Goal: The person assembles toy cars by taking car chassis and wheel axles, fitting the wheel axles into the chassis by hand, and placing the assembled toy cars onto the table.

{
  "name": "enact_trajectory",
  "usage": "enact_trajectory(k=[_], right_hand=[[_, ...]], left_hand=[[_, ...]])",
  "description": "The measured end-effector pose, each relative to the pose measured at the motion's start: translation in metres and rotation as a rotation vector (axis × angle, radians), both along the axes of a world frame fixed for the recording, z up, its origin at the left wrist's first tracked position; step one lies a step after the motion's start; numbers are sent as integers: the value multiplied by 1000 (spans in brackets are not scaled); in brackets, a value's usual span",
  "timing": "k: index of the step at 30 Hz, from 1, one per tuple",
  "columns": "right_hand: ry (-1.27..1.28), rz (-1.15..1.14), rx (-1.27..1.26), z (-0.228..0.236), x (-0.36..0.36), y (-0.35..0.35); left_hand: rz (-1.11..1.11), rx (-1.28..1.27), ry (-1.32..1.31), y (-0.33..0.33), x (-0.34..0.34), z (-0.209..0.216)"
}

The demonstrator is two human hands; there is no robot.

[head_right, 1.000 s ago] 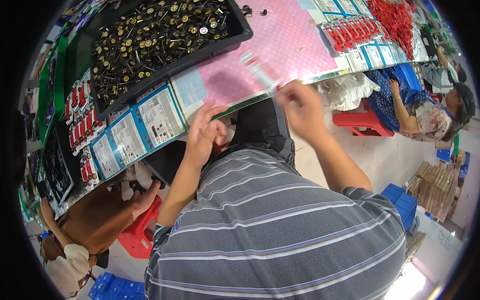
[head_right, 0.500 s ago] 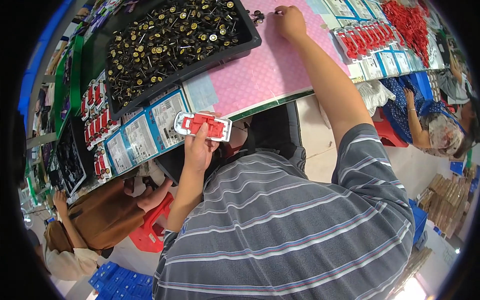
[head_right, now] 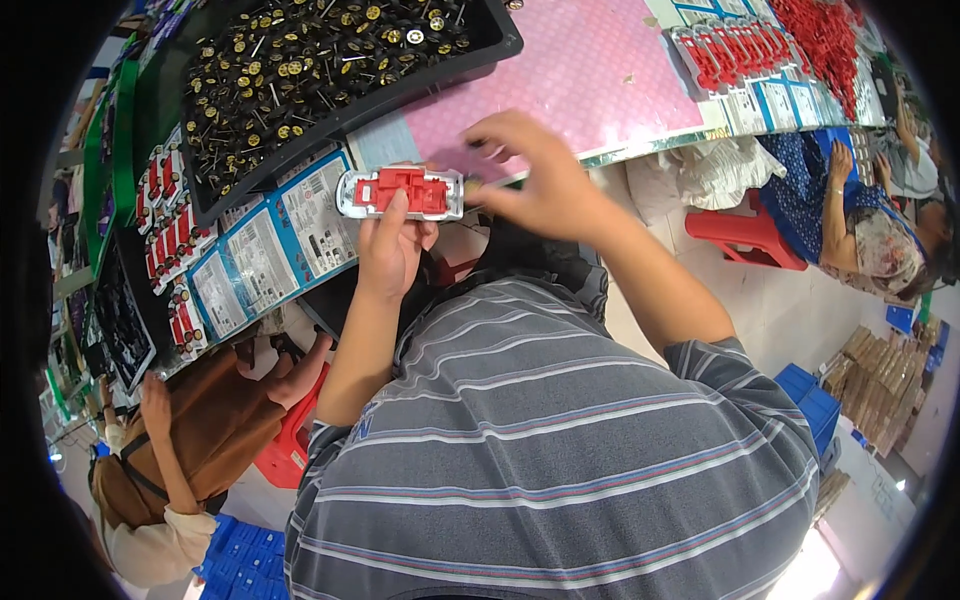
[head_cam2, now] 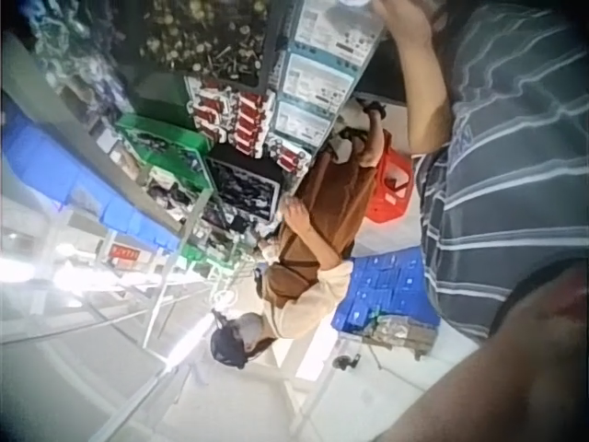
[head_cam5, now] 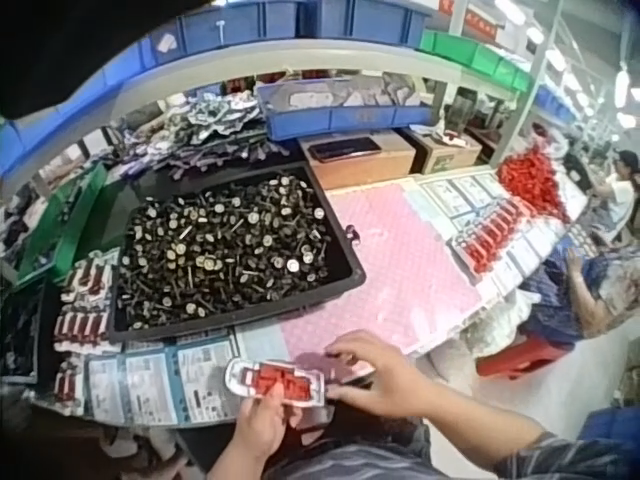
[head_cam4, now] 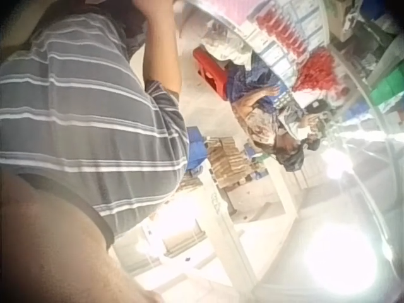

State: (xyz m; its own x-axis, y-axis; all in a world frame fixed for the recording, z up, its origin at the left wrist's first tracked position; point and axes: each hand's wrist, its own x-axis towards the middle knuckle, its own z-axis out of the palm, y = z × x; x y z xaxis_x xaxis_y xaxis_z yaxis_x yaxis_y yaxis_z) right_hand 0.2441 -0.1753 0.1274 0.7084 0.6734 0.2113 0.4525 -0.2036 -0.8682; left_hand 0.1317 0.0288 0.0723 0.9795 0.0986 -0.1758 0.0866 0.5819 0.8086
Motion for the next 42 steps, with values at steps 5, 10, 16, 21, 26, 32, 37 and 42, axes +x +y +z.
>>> enact_trajectory(k=[5, 10, 16, 21, 26, 32, 37, 42], right_hand=[[43, 8, -104, 1, -23, 29], [26, 82, -164, 10, -27, 43], [-304, 110, -43, 36, 12, 53], [-589, -222, -260, 29, 107, 77], [-638, -215, -631, 25, 138, 91], [-25, -277, -262, 38, 120, 66], [120, -261, 0, 24, 117, 48], [169, -151, 1, 18, 118, 39]], left_hand=[[38, 112, 5, -11, -2, 2], [89, -78, 21, -4, -14, 1], [145, -130, -2, 5, -26, 7], [99, -115, -20, 5, -28, 2], [114, -94, -34, -1, -30, 3], [135, -99, -27, 5, -36, 2], [132, -150, -27, 3, -31, 8], [102, -107, -29, 2, -31, 6]])
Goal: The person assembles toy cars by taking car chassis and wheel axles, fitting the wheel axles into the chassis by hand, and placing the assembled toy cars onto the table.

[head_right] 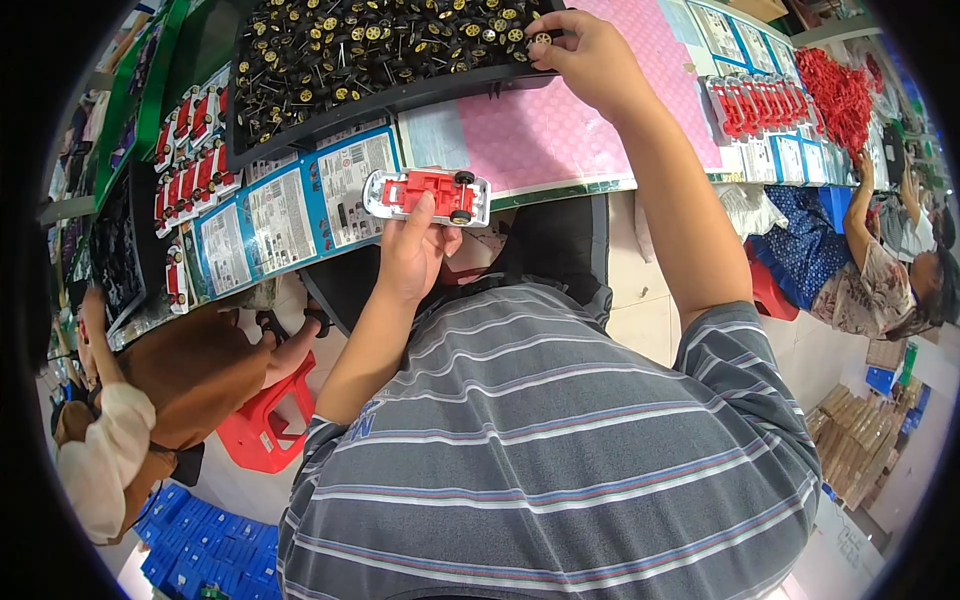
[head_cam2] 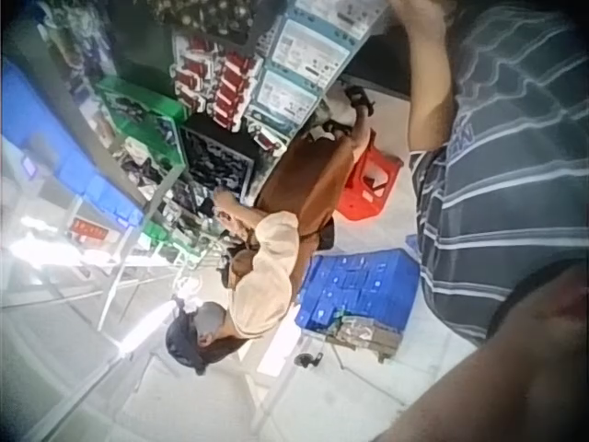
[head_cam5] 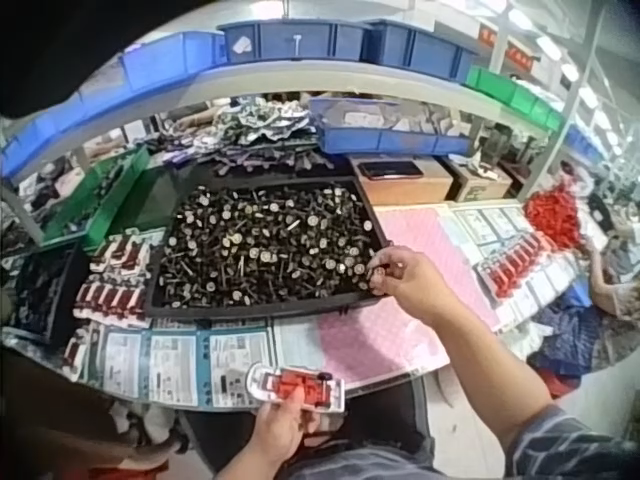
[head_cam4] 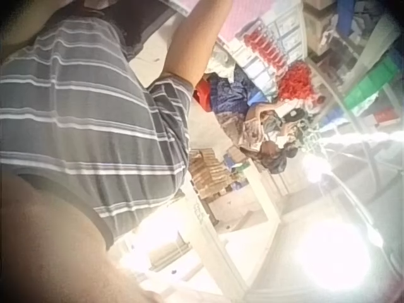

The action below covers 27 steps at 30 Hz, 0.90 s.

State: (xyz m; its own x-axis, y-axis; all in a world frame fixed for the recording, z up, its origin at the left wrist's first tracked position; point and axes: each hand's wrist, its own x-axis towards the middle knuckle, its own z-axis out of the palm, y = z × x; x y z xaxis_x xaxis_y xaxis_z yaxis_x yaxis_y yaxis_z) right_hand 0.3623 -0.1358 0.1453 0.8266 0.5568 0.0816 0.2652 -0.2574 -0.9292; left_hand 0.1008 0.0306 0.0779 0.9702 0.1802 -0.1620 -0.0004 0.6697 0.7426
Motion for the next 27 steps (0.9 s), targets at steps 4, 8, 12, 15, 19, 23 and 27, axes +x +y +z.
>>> enact_trajectory(k=[4, 8, 12, 15, 19, 23, 27], right_hand=[[62, -19, 45, 8, 5, 3], [-301, -180, -106, 38, -16, 27], [-145, -209, -84, 48, -22, 39], [-265, -242, -126, 39, -21, 38], [-525, -202, -89, 27, -19, 32], [-527, -217, -107, 16, -13, 25], [-304, -305, 21, 18, -12, 22]], left_hand=[[9, -20, 9, -1, -1, -2], [19, -20, 7, -2, -4, -1], [17, -13, 18, -1, -6, -4], [14, -15, 11, -1, -5, -4], [9, -25, 26, -1, -5, -3], [-1, -29, 25, -1, -2, -3], [-19, -38, 9, -4, -2, -5]])
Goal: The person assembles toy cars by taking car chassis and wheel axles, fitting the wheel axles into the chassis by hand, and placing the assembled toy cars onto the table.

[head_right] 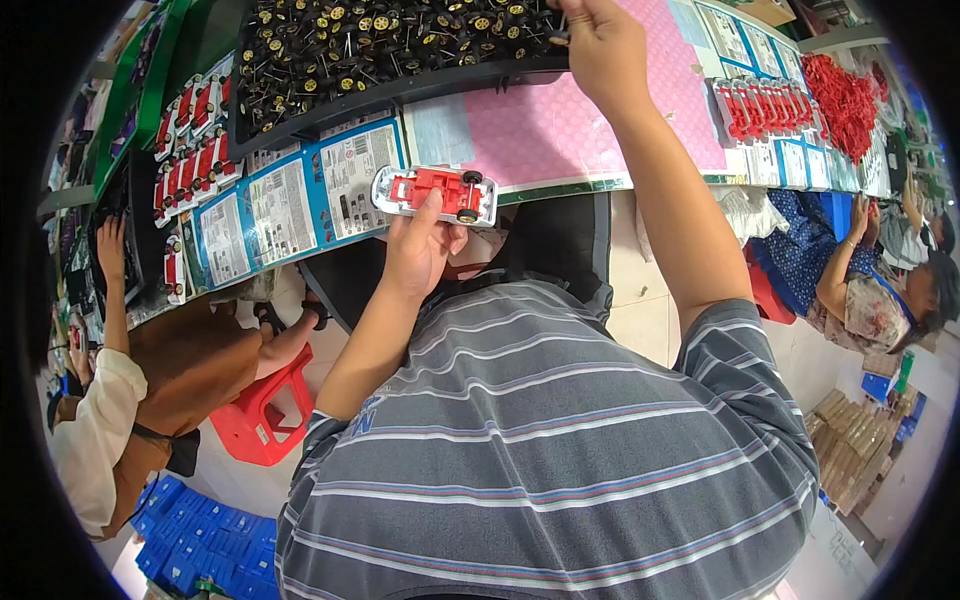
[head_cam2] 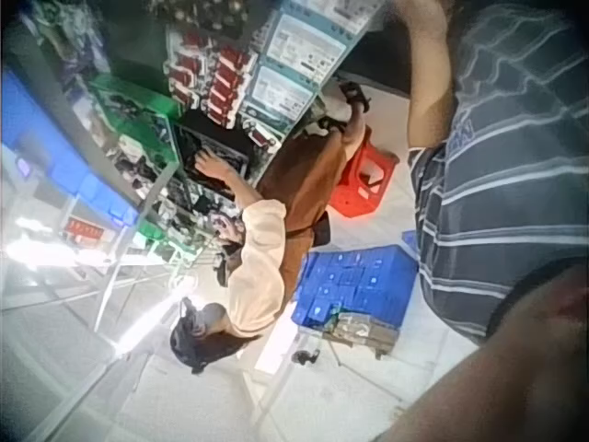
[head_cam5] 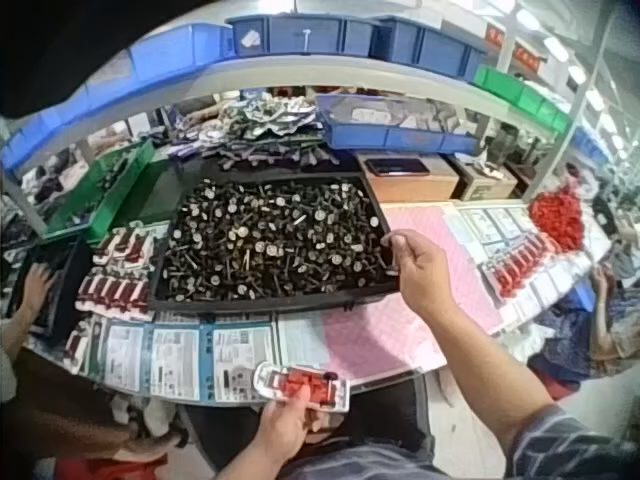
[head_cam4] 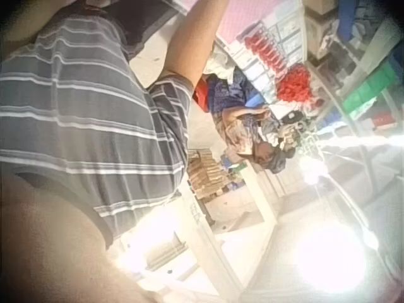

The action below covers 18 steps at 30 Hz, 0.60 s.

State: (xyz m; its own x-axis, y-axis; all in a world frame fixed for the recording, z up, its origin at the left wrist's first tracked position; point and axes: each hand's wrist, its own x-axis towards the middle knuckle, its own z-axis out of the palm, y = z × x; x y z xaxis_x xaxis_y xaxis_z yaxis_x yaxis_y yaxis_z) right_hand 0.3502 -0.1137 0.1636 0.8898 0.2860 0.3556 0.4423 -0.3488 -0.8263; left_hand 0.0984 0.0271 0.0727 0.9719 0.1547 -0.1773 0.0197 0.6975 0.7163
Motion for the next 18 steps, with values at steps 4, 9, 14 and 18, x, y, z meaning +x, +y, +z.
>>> enact_trajectory(k=[4, 9, 14, 18], right_hand=[[32, 52, 62, 12, -25, 1], [135, 351, -79, 0, -107, 20], [168, 414, -244, -7, -135, 45], [139, 479, -362, -7, -134, 47]], left_hand=[[-3, -12, 11, 1, -2, 3], [-40, 92, 30, -3, -2, 5], [-92, 164, 17, -7, -5, 3], [-76, 112, 13, -6, -9, 1]])
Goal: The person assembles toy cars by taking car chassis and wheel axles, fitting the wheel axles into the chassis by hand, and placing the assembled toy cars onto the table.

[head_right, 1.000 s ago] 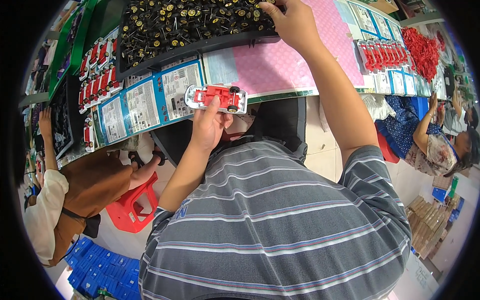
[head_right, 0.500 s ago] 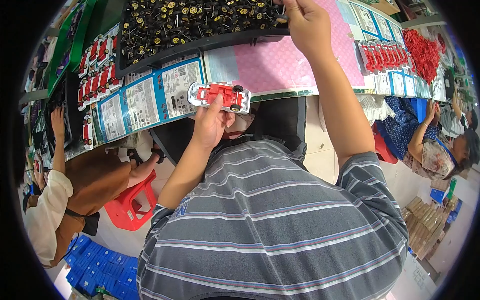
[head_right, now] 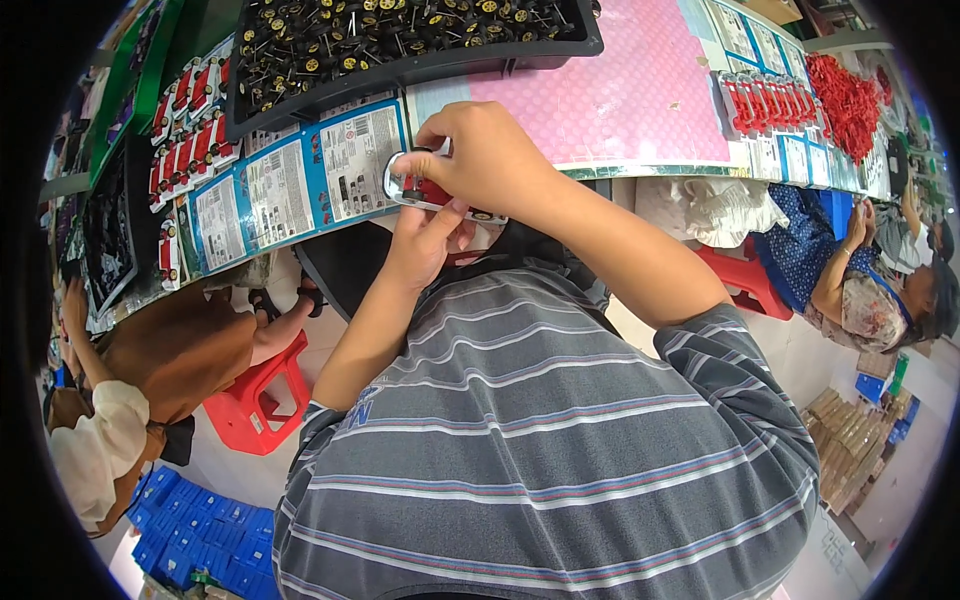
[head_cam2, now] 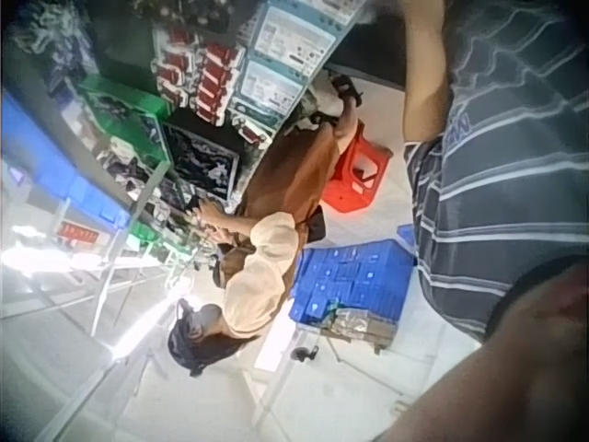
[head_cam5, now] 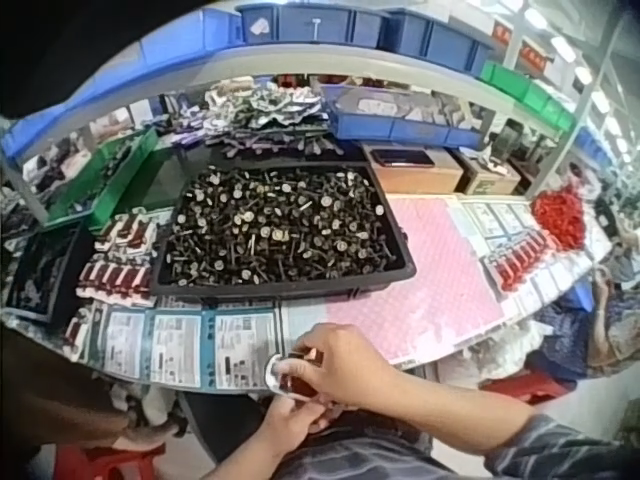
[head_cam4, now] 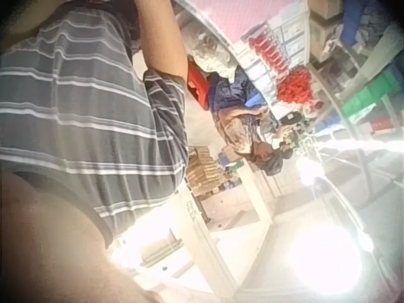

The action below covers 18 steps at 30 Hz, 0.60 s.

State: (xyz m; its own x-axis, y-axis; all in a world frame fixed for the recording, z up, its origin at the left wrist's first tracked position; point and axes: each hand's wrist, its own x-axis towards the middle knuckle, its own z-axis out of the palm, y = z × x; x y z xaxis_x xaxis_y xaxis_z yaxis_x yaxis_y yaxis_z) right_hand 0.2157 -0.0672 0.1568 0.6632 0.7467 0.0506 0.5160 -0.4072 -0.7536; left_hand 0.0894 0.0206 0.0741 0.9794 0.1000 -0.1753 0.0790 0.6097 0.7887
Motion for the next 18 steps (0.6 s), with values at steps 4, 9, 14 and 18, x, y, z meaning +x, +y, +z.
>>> enact_trajectory(k=[4, 9, 14, 18], right_hand=[[-102, 221, 112, 3, -3, -12], [-104, 199, 41, 5, -13, -9], [-83, 123, 109, 5, -14, -6], [-13, 73, 174, 12, 1, -18]], left_hand=[[-20, -25, -40, 5, -7, -8], [-31, 64, -73, 5, -11, -9], [-3, 0, 24, 9, -11, -11], [109, -18, 30, 25, -18, 9]])
